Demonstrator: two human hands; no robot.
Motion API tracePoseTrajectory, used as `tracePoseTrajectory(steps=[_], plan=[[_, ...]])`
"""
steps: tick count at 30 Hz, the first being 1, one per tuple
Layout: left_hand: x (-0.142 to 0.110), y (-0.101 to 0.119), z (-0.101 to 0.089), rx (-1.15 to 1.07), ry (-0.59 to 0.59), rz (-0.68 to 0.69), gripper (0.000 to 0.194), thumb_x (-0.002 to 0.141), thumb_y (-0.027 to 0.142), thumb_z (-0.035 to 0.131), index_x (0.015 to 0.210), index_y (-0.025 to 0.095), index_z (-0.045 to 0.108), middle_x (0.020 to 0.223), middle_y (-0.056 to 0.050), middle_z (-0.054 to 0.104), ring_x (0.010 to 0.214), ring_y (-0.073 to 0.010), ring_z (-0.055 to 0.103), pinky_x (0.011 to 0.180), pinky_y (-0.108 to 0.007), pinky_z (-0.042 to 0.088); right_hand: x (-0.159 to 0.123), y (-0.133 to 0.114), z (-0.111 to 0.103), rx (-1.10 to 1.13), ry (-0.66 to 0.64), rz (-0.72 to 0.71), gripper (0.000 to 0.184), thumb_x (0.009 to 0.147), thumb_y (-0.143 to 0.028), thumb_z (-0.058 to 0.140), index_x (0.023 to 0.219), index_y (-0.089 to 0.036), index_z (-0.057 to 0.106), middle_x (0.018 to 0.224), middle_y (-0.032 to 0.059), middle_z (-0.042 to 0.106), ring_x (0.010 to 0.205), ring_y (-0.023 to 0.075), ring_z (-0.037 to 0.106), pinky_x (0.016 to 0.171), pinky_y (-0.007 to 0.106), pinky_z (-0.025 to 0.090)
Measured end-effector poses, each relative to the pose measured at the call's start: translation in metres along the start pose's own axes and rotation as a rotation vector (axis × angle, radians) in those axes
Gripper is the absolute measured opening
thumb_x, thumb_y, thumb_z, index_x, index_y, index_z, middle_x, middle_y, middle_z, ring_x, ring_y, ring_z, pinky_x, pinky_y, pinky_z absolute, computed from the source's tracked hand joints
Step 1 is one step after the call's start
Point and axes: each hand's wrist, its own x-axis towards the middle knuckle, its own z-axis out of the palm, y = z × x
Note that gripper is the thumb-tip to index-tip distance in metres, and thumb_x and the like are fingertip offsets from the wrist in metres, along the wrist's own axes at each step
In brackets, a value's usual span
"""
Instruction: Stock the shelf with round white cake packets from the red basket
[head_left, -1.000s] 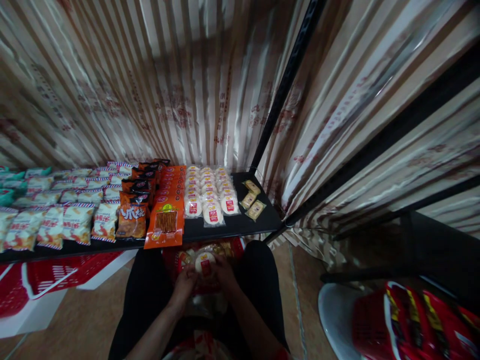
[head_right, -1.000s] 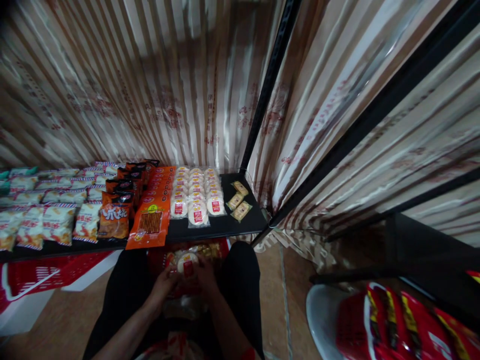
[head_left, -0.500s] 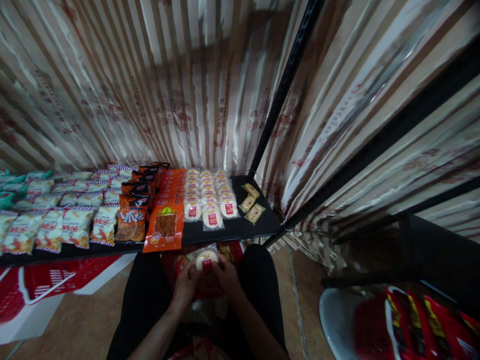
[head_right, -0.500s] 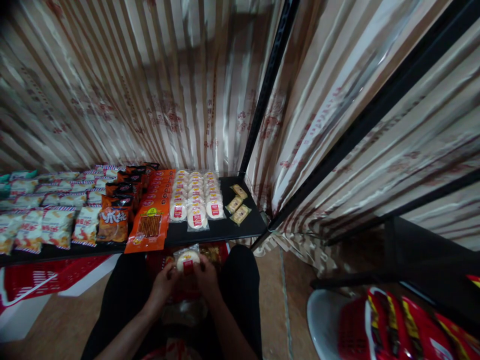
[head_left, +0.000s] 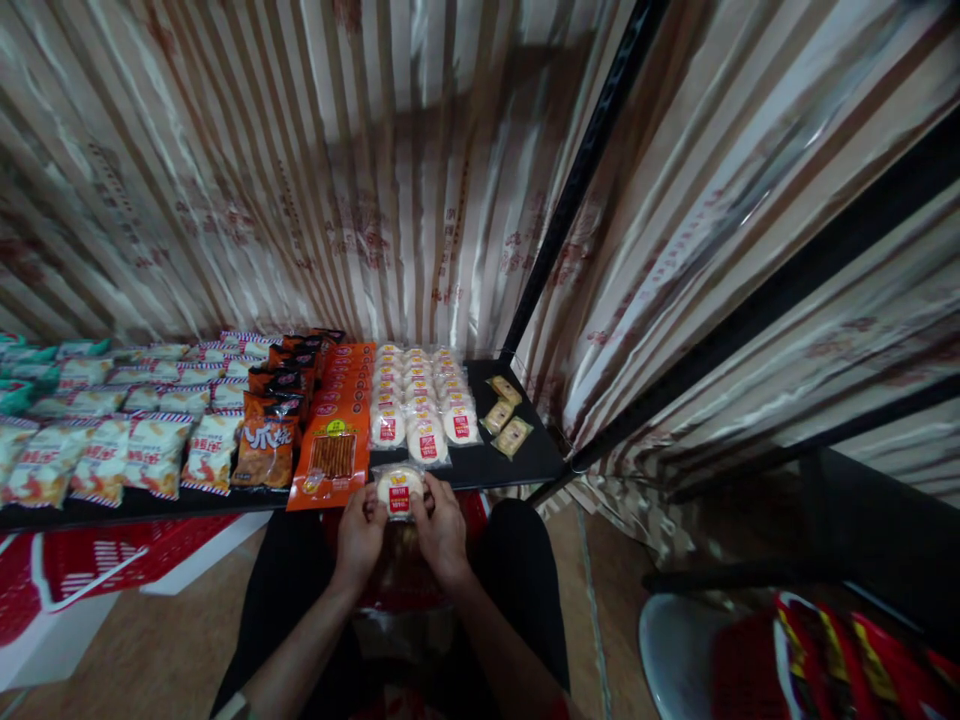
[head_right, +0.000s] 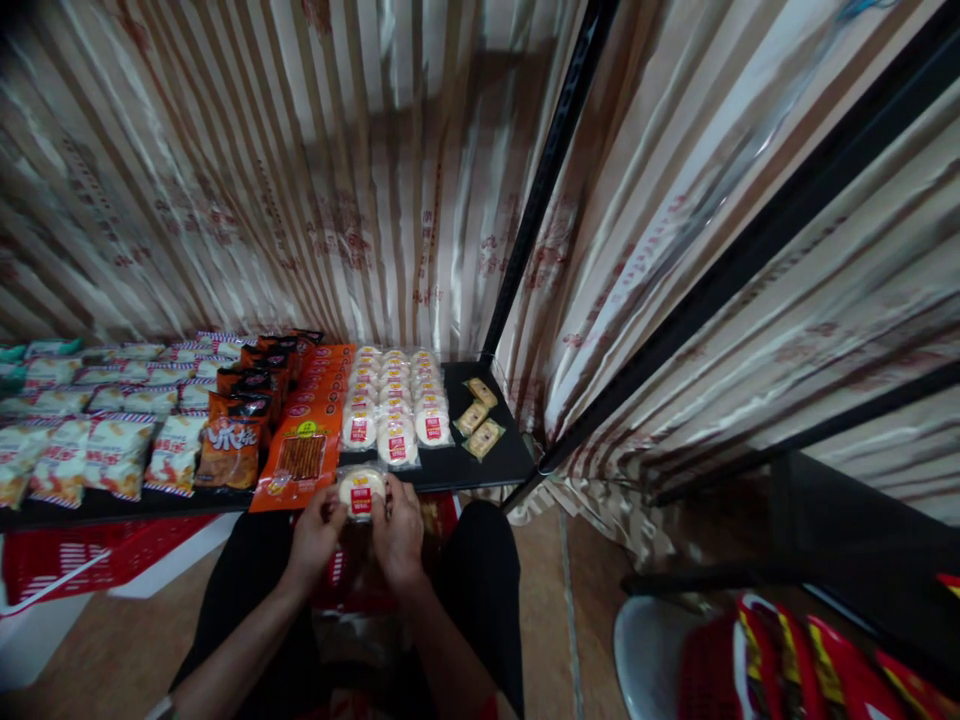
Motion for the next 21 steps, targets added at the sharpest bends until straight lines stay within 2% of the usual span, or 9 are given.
tracePoseTrajectory(steps=[8, 15, 21], plan=[[0.024, 0.01, -0.001, -0.05, 0.044, 0.003, 0.025, 0.064, 0.027, 0.052, 0.086, 0.015, 0.056, 0.078, -0.004, 0.063, 0.073, -0.0172, 0.06, 0.073, -0.034, 0.049, 0.013, -0.012, 0.008, -0.165, 0.034, -0.007, 0.043, 0.082, -0.027, 0.041, 0.12, -0.012, 0.051, 0.098, 0.0101, 0.062, 0.076, 0.0172, 0.06, 0.069, 0.026, 0.046], [0.027, 0.005, 0.001, 0.025, 0.045, -0.013, 0.02, 0.067, 0.027, 0.048, 0.082, 0.015, 0.055, 0.075, -0.004, 0.061, 0.069, -0.0164, 0.059, 0.07, -0.032, 0.049, 0.022, -0.011, 0.017, -0.218, 0.034, -0.035, 0.042, 0.081, -0.023, 0.041, 0.12, -0.014, 0.052, 0.109, 0.0125, 0.06, 0.092, 0.0215, 0.06, 0.075, 0.029, 0.046], [0.029, 0.007, 0.0, 0.062, 0.075, -0.003, 0.025, 0.071, 0.024, 0.047, 0.094, 0.015, 0.052, 0.079, -0.004, 0.061, 0.072, -0.0153, 0.06, 0.073, -0.031, 0.049, 0.024, -0.005, 0.029, -0.039, 0.042, -0.074, 0.047, 0.079, -0.023, 0.041, 0.125, -0.012, 0.046, 0.108, 0.0144, 0.058, 0.074, 0.018, 0.061, 0.073, 0.031, 0.049]])
